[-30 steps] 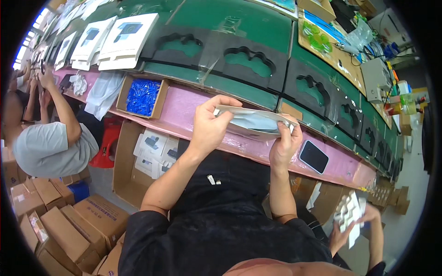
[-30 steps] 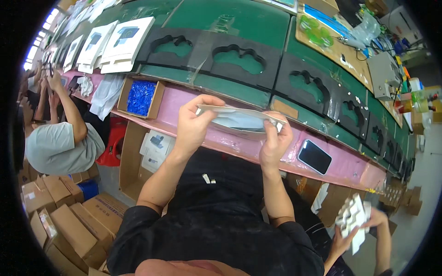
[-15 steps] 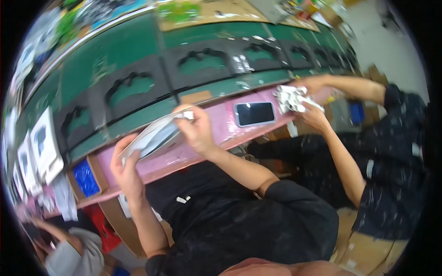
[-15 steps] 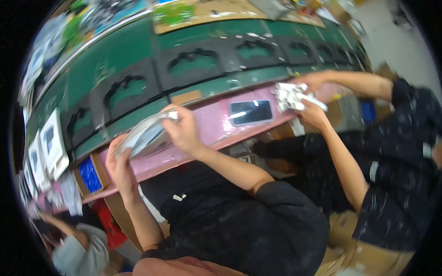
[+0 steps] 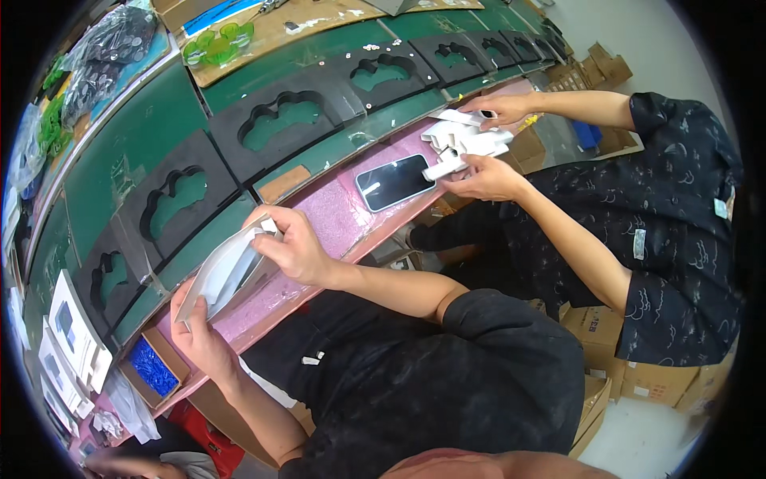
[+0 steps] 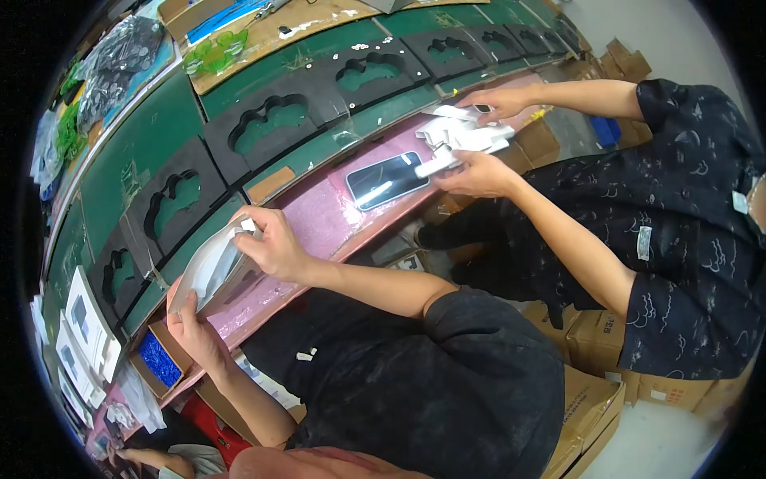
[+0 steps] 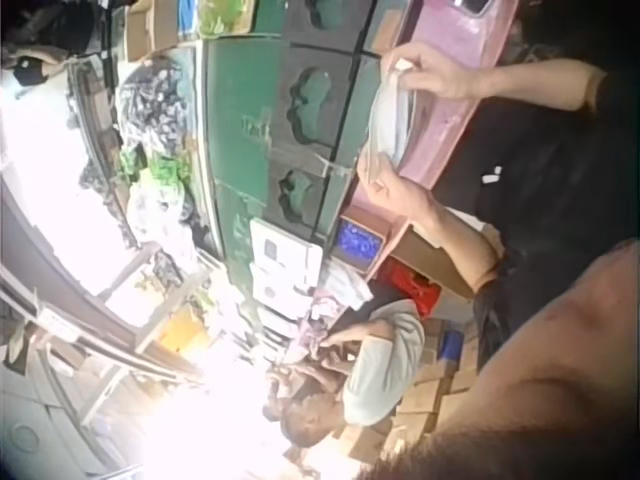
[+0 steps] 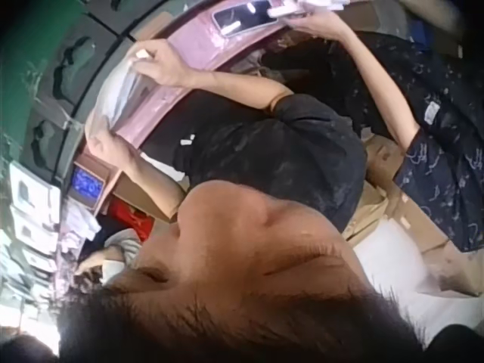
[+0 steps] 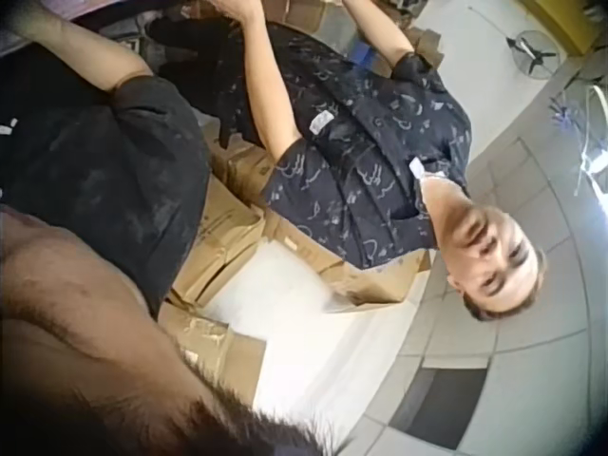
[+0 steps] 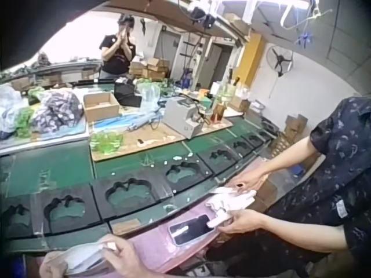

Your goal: Packing electronic devices, manuals, and components into retail boxes on a factory production line.

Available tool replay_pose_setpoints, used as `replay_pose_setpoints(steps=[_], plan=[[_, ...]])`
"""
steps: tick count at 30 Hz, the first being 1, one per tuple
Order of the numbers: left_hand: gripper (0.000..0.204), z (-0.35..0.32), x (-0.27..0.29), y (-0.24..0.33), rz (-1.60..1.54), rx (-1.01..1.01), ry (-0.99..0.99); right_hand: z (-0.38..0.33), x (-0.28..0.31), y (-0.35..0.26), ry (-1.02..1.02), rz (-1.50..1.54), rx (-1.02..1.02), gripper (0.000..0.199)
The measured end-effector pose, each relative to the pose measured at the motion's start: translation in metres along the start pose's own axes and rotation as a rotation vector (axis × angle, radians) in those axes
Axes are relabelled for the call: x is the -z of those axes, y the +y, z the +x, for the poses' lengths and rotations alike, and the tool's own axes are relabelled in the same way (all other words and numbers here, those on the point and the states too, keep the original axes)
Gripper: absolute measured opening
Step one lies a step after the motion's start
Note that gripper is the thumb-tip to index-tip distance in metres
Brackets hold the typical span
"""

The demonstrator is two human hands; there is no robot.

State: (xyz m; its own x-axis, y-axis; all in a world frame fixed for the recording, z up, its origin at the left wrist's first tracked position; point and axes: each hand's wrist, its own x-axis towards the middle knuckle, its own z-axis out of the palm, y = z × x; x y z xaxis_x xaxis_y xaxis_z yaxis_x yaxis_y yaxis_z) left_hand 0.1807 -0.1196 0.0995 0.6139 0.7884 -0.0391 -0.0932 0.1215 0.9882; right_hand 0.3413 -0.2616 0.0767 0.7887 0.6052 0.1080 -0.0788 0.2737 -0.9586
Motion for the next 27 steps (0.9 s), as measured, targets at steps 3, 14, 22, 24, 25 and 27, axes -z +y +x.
replay_pose_setpoints(steps=[3, 14, 22, 24, 25, 27], plan=[[0.026, 0.0, -0.008, 0.002, -0.005, 0.012, 0.01, 0.004, 0.005, 0.002, 0.002, 0.035, 0.013, 0.011], [0.034, 0.002, -0.038, 0.008, 0.068, 0.021, 0.058, 0.013, 0.035, -0.005, -0.082, 0.233, 0.003, 0.028], [0.062, -0.002, -0.042, 0.006, -0.029, -0.088, -0.132, 0.011, 0.057, 0.001, -0.021, 0.134, -0.038, 0.042], [0.064, -0.005, -0.037, 0.006, -0.016, -0.109, -0.146, 0.005, 0.057, 0.014, -0.004, 0.123, -0.023, 0.045], [0.065, -0.007, -0.032, -0.001, -0.022, -0.122, -0.144, 0.001, 0.058, 0.026, 0.004, 0.123, -0.013, 0.046], [0.073, -0.012, -0.019, -0.018, 0.039, -0.14, -0.138, -0.001, 0.055, 0.036, 0.009, 0.091, 0.053, 0.051]])
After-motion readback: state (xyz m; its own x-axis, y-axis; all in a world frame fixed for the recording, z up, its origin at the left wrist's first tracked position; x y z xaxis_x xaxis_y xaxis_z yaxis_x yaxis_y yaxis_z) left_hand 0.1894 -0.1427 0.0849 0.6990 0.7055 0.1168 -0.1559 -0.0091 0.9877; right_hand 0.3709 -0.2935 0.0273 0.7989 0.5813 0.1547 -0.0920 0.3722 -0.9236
